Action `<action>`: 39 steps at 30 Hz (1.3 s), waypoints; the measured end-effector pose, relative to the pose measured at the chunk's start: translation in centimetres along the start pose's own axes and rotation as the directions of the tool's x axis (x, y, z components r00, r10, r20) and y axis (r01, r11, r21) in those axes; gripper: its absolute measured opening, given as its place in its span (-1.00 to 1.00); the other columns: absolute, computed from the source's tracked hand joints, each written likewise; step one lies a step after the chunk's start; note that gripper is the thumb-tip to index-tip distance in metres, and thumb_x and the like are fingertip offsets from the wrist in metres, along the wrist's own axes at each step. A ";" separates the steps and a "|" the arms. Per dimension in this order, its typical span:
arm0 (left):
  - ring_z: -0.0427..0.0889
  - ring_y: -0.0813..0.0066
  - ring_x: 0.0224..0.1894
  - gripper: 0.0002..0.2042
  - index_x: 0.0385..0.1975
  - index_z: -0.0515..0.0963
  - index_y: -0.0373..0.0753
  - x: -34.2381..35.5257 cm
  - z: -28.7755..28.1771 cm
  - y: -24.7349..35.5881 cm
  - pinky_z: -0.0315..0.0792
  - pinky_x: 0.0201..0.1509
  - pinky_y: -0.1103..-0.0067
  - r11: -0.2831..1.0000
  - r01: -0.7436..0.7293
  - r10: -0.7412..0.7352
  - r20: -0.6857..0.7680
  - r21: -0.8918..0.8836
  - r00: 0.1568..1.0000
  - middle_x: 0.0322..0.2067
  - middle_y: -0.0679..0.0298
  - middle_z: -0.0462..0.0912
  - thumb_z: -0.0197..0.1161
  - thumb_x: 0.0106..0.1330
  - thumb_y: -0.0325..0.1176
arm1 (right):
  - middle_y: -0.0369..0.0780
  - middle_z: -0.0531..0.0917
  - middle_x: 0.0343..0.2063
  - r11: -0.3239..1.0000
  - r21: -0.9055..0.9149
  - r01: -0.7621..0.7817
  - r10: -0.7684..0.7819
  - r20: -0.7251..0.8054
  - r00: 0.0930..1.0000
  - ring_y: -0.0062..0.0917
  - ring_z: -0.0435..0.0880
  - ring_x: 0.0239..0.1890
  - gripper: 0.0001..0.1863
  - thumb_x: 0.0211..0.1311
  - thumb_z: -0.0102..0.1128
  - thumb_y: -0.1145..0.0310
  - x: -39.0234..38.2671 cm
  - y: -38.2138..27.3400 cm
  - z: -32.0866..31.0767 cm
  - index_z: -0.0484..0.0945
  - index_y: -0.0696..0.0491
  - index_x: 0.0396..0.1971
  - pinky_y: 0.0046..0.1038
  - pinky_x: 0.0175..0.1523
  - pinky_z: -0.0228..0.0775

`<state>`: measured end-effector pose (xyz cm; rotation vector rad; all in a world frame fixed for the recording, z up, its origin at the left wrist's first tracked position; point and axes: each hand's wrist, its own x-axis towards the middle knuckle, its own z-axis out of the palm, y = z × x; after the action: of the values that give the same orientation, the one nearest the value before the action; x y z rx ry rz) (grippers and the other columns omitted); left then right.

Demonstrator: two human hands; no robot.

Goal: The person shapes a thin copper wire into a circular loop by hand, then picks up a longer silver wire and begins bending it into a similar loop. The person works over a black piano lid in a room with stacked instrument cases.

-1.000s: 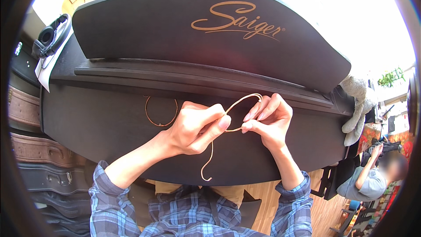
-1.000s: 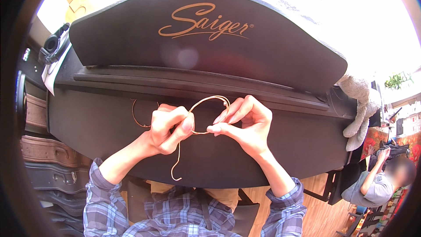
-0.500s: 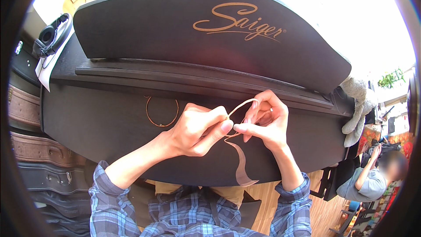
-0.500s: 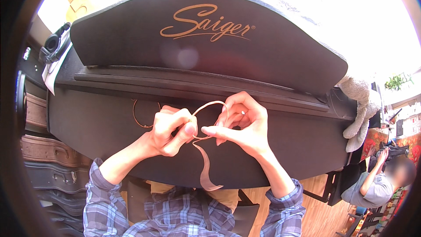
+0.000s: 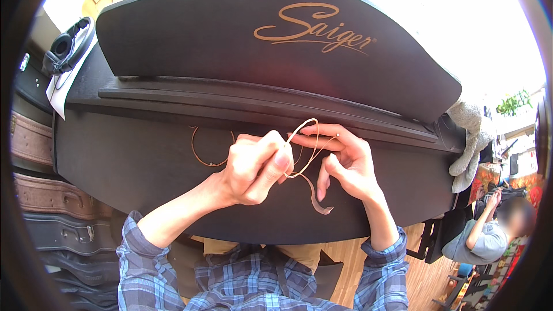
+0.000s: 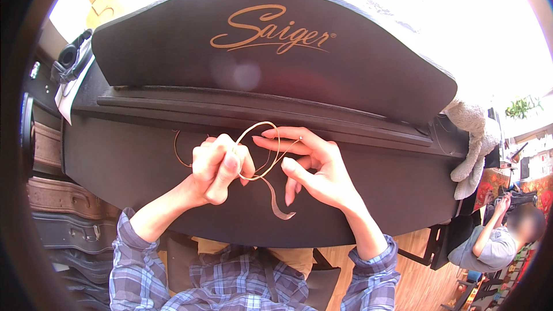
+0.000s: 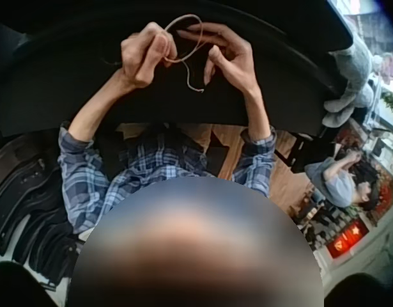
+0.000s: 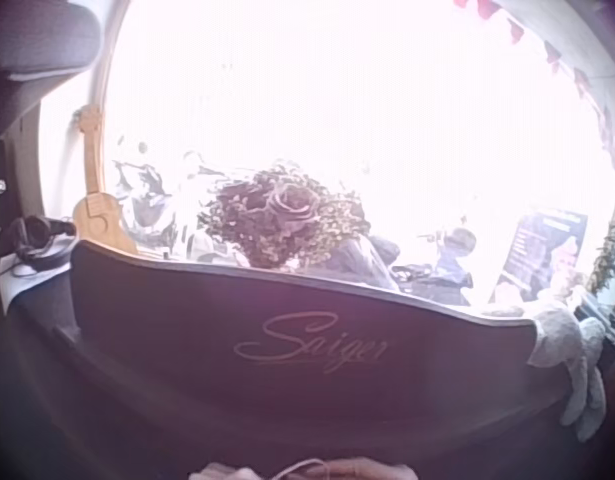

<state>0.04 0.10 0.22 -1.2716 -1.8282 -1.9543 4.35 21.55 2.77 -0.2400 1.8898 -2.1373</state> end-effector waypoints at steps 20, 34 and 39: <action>0.08 0.70 -0.83 -0.71 -0.44 0.23 -0.18 0.9 -0.5 0.5 0.00 -0.77 0.70 0.860 0.320 -0.430 -0.227 -0.398 0.874 -0.79 0.39 0.21 -0.23 0.61 -0.27 | -0.23 0.65 -0.35 0.939 -0.285 0.192 -0.215 -0.051 0.975 -0.67 0.67 -0.53 -0.80 0.20 0.38 0.49 0.0 0.2 0.1 0.52 0.16 -0.26 -0.66 -0.46 0.49; 0.15 0.66 -0.85 -0.70 -0.44 0.23 -0.20 0.8 -0.5 0.4 0.07 -0.80 0.69 0.834 0.331 -0.444 -0.179 -0.442 0.878 -0.79 0.34 0.26 -0.23 0.61 -0.27 | -0.10 0.69 -0.30 0.964 0.257 0.064 -0.087 0.080 0.993 -0.45 0.73 -0.40 -0.91 0.44 0.09 0.44 0.0 0.5 0.1 0.46 0.15 -0.23 -0.46 -0.27 0.62; 0.11 0.67 -0.88 -0.68 -0.44 0.24 -0.20 0.8 -0.6 0.1 0.06 -0.81 0.70 0.807 0.311 -0.467 -0.218 -0.503 0.857 -0.80 0.35 0.26 -0.25 0.62 -0.23 | -0.27 0.56 -0.56 0.934 -0.310 0.177 -0.192 -0.020 0.981 -0.75 0.37 -0.66 -0.88 0.46 0.02 0.44 -0.2 0.6 0.3 0.46 0.16 -0.28 -0.69 -0.57 0.17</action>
<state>-0.62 -0.13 0.90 -0.5911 -1.6105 -2.7471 4.72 21.32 2.19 -0.4480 2.3111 -1.9644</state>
